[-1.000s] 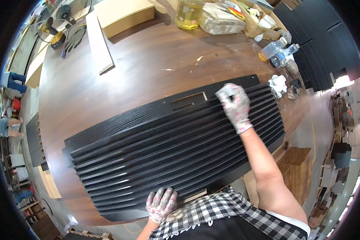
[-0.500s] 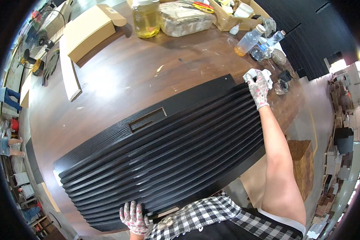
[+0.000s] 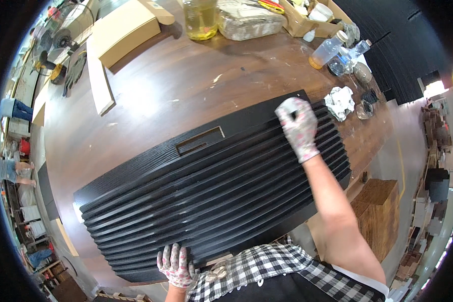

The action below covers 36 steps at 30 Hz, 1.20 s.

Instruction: Applying a liquid finish or cleaning agent to a black grooved wooden furniture component using a cloth and small applicators.

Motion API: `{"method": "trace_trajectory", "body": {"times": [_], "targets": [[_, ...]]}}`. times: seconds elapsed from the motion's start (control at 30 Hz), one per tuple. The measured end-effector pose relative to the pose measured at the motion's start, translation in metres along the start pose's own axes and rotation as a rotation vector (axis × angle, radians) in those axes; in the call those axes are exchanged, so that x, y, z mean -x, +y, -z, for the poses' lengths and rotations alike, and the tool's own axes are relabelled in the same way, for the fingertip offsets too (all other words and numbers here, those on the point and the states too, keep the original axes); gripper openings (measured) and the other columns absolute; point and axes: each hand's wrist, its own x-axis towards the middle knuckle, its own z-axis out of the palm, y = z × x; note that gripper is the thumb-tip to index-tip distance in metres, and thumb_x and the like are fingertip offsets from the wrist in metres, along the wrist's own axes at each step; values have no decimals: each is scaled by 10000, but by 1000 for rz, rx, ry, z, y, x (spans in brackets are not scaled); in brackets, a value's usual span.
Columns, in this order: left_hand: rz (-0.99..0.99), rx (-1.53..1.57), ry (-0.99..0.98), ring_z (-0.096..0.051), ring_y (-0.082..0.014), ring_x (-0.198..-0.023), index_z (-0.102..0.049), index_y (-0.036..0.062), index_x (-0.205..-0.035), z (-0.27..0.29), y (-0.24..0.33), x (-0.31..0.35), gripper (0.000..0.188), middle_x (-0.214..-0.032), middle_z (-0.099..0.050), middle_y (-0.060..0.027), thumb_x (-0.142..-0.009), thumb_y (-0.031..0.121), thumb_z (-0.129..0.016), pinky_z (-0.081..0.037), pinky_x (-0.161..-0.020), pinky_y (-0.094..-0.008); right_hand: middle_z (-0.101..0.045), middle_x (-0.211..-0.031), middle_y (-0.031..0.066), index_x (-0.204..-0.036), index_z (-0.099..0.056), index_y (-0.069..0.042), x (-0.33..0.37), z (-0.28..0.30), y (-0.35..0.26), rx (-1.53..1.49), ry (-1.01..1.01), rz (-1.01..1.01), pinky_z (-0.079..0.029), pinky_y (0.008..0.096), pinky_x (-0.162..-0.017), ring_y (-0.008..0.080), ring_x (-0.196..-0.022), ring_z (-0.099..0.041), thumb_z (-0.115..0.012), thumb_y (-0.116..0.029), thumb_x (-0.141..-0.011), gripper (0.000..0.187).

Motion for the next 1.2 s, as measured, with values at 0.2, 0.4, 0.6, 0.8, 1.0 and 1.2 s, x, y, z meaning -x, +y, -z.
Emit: {"method": "trace_trajectory", "body": {"times": [0.2,0.4,0.6,0.8,1.0,1.2], "targets": [[-26,36,-5,-455,-331,-1198,-535,126,-1246,2,0,-4,446,-1264,-532,-110,-876,361,-457,-267,-1028,-526,-585,-746,116,-912,-612,-52,64,-83,-165,-370,-153,296,-493,375,-632,237,-695,-582,-673,-214,-795,209],[-7,16,-16,-460,-336,-1200,-538,130,-1249,-1,-2,0,455,-1267,-534,-108,-870,375,-479,-265,-1033,-525,-631,-817,104,-888,-636,-72,49,-60,-145,-400,-223,393,-500,380,-705,259,-758,-615,-681,-203,-789,170],[-9,-13,13,-471,-371,-1183,-526,101,-1240,-3,-3,5,455,-1267,-526,-137,-909,369,-366,-284,-1008,-568,-666,-868,88,-808,-689,-102,-16,23,14,-180,-213,63,-485,359,-788,266,-839,-623,-671,-286,-821,185],[-70,-63,33,-448,-400,-1205,-498,59,-1254,-14,-6,3,497,-1280,-505,-179,-909,375,-330,-288,-1019,-572,-669,-960,166,-986,-633,-19,-68,76,218,21,-14,-349,-480,371,-821,304,-920,-632,-692,-297,-790,345],[-66,-96,25,-453,-404,-1198,-501,39,-1251,-8,-9,5,503,-1293,-496,-187,-888,351,-346,-301,-1014,-571,-648,-1040,194,-1076,-625,6,-33,64,164,170,90,-66,-477,391,-841,327,-955,-619,-709,-307,-784,436],[-22,-85,25,-472,-388,-1176,-506,83,-1243,-7,-3,1,512,-1255,-527,-158,-945,423,-266,-304,-1001,-577,-618,-859,130,-915,-621,-58,6,27,53,-20,7,14,-496,405,-729,295,-806,-624,-695,-247,-773,248]]}}
